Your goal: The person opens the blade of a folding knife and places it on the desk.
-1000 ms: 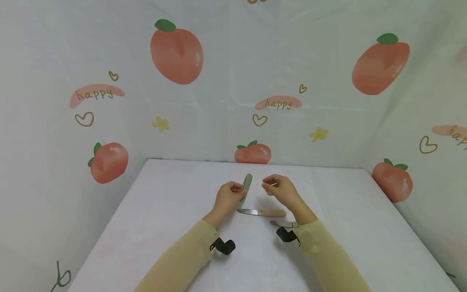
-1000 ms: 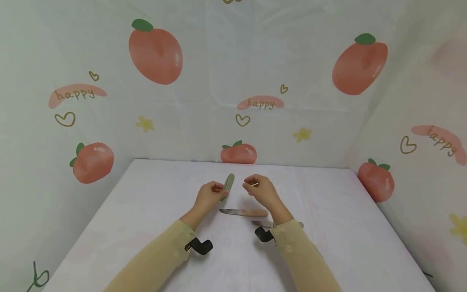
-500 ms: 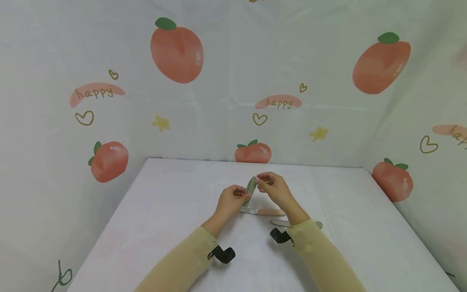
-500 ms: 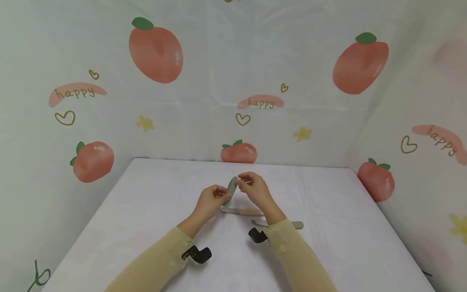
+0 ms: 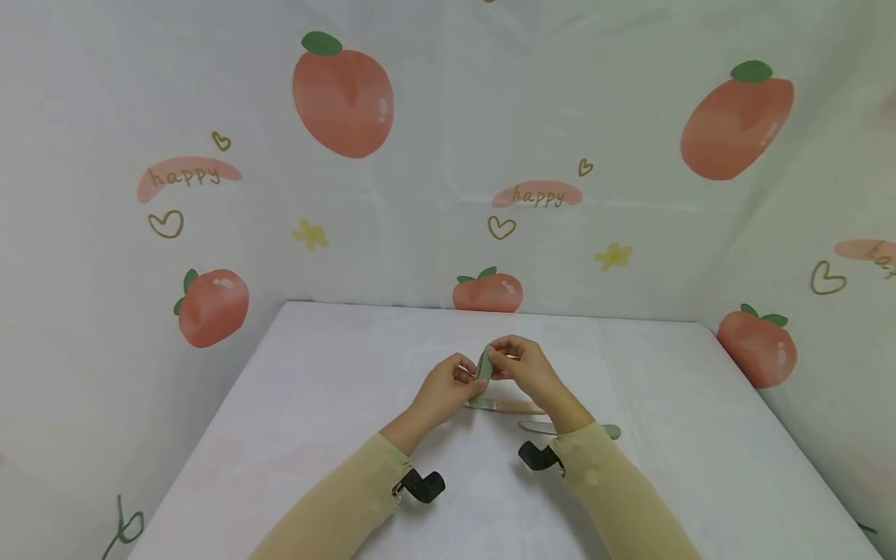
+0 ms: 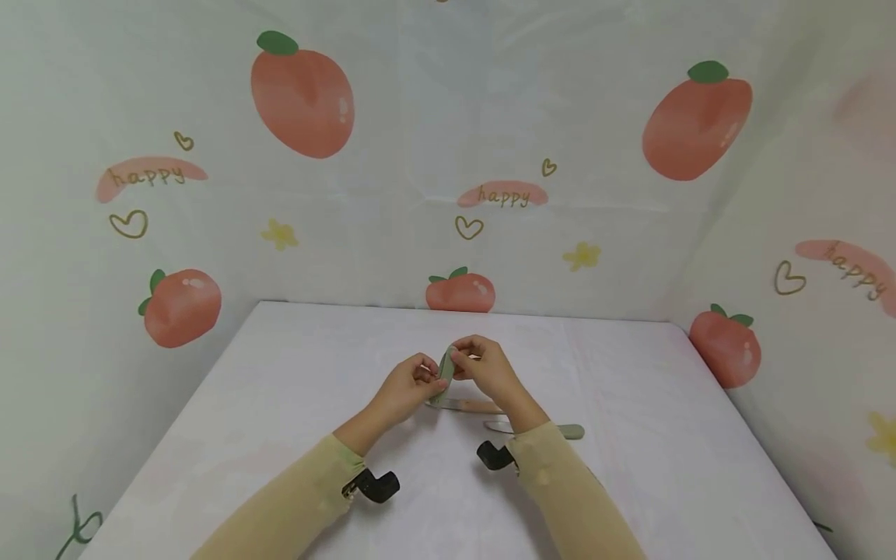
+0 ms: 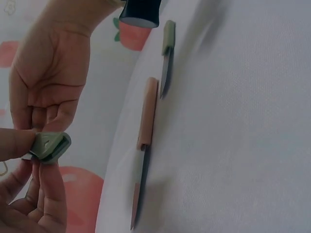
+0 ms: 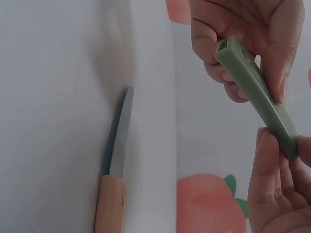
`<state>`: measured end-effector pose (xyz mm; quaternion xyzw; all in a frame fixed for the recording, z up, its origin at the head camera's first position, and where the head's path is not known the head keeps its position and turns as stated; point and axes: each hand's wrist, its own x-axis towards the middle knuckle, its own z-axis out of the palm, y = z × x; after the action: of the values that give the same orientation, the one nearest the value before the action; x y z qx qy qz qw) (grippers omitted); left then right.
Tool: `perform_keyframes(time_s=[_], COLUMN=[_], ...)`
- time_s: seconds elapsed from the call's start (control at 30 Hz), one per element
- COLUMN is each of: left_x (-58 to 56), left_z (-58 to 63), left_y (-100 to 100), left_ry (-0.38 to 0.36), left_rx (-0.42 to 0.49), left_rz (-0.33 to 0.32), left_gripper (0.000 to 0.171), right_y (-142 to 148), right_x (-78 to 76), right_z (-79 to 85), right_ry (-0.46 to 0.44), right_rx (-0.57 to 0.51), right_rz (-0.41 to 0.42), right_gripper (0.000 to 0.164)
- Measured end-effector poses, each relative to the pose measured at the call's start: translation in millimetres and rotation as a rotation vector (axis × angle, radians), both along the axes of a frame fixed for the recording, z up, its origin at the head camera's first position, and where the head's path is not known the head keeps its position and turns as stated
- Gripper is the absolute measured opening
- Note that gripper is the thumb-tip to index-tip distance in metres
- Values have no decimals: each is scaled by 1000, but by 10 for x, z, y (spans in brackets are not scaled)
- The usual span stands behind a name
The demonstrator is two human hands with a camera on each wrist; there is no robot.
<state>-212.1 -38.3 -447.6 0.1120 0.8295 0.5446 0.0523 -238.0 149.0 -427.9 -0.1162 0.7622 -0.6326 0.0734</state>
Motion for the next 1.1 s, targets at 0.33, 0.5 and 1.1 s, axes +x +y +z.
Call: perform_keyframes(time_s=[0.33, 0.5, 1.1], left_x=[-66, -78, -40], left_z=[104, 136, 38], left_y=[-103, -135, -187], left_ry=[-17, -13, 53], left_rx=[-26, -13, 116], left_rz=[-192, -255, -94], left_gripper=[21, 20, 19], right_y=[15, 18, 94], right_x=[29, 31, 78], right_z=[-1, -19, -61], right_ry=[-34, -27, -59], right_rx=[-42, -47, -29], right_rz=[133, 168, 73], right_gripper=[28, 28, 34])
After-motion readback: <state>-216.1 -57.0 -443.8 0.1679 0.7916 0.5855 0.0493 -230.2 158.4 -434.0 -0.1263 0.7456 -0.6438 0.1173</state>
